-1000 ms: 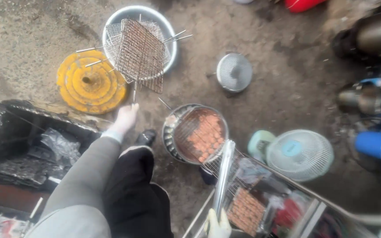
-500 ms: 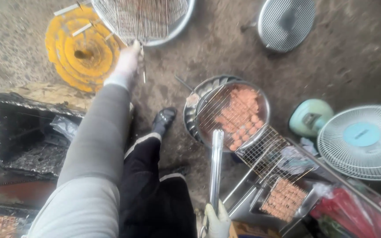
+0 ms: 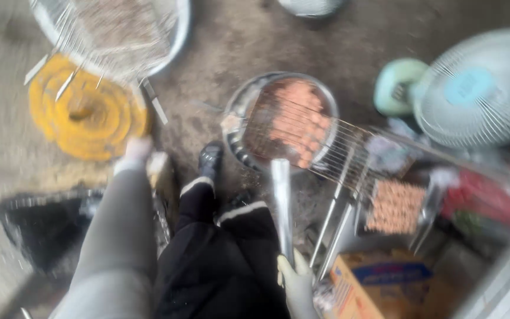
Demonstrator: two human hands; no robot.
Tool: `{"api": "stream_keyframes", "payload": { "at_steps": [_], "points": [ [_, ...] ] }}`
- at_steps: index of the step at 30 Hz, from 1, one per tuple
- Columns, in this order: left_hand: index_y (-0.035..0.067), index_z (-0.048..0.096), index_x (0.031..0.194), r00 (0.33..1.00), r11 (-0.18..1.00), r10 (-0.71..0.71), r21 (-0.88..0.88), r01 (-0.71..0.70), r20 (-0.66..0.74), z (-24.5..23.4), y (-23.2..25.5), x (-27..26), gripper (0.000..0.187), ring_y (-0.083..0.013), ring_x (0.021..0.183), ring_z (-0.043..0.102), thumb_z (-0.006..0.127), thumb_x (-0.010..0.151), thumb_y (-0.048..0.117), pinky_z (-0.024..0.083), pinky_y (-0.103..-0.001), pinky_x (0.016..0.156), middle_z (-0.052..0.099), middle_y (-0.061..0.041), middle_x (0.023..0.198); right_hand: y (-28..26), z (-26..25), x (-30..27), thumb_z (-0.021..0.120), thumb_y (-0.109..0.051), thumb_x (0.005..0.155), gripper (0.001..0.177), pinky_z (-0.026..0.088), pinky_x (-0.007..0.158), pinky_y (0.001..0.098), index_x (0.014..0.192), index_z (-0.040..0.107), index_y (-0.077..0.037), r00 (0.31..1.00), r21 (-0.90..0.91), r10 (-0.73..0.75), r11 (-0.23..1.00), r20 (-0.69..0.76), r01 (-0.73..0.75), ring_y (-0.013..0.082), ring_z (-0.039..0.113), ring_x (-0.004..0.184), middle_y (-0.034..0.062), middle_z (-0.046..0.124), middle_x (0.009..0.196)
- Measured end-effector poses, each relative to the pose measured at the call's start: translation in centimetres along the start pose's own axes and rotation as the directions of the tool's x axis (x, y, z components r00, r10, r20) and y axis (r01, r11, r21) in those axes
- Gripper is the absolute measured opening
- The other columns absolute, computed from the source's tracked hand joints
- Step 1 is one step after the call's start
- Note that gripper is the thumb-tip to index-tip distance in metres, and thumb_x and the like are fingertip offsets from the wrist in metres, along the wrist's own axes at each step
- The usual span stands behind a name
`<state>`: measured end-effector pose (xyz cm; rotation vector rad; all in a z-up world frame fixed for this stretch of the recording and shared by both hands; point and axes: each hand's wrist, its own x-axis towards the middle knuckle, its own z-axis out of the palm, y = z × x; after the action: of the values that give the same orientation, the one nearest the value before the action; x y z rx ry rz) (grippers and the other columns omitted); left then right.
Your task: Grilling and organizing meat pieces on a street vendor cart.
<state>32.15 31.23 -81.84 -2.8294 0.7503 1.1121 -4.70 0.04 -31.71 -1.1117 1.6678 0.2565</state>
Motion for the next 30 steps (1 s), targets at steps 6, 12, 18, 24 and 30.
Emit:
{"api": "stream_keyframes", "payload": {
  "at_steps": [6, 12, 18, 24, 30],
  "points": [
    [0.002, 0.063, 0.129, 0.995, 0.981, 0.038, -0.195, -0.019, 0.094, -7.4, 8.4, -13.2, 0.058, -0.0412, 0.077, 0.073, 0.051, 0.099, 0.05, 0.057, -0.052, 0.072, 0.074, -0.025, 0.086, 1.4, -1.2, -1.6, 0.074, -0.012, 0.087, 0.038, 0.039, 0.042, 0.0232, 0.124, 0.072, -0.005, 0.998, 0.215, -0.023, 0.977, 0.06, 0.009, 0.0069, 0.05, 0.045, 0.0007, 0.061, 0.064],
    [0.002, 0.066, 0.114, 0.808, 0.582, -0.177, -0.602, 0.547, 0.562, -14.9, 13.0, -21.4, 0.028, -0.0249, 0.066, 0.066, 0.061, 0.101, 0.027, 0.049, -0.036, 0.051, 0.07, -0.015, 0.089, -1.6, -6.8, -4.4, 0.073, -0.019, 0.089, 0.041, 0.049, 0.054, 0.0244, 0.128, 0.069, -0.007, 0.984, 0.322, -0.149, 0.94, 0.095, 0.111, 0.0084, 0.06, 0.061, 0.0024, 0.07, 0.082],
    [0.002, 0.058, 0.121, 0.802, 0.578, -0.22, -0.588, 0.565, 0.555, -24.4, 12.4, -22.6, 0.031, -0.0248, 0.076, 0.071, 0.053, 0.101, 0.024, 0.052, -0.037, 0.055, 0.071, -0.014, 0.099, 0.0, -13.9, -7.1, 0.079, -0.03, 0.085, 0.062, 0.051, 0.102, 0.0342, 0.136, 0.059, -0.002, 0.957, 0.182, -0.231, 0.948, -0.174, 0.262, 0.0235, 0.067, 0.117, 0.0176, 0.067, 0.13],
    [0.0, 0.06, 0.125, 0.692, 0.762, 0.614, -0.055, -0.646, 0.379, -35.4, 14.3, -18.4, 0.036, -0.0222, 0.102, 0.071, 0.052, 0.093, 0.013, 0.059, -0.03, 0.078, 0.073, -0.015, 0.117, 6.6, -16.6, -7.9, 0.08, -0.03, 0.086, 0.065, 0.049, 0.104, 0.0357, 0.138, 0.056, 0.002, 0.918, 0.35, -0.238, 0.87, -0.316, 0.346, 0.0278, 0.065, 0.123, 0.0238, 0.064, 0.133],
    [0.006, 0.067, 0.132, 0.67, 0.595, 0.73, 0.355, -0.721, 0.137, -39.2, 21.8, -16.3, 0.041, -0.0275, 0.107, 0.069, 0.054, 0.093, 0.007, 0.058, -0.035, 0.091, 0.071, -0.015, 0.12, 8.5, -16.6, -10.6, 0.075, -0.026, 0.088, 0.038, 0.06, 0.077, 0.0311, 0.119, 0.071, -0.004, 0.862, 0.426, -0.138, 0.825, -0.487, 0.372, 0.0195, 0.074, 0.085, 0.012, 0.078, 0.096]
  ]
}}
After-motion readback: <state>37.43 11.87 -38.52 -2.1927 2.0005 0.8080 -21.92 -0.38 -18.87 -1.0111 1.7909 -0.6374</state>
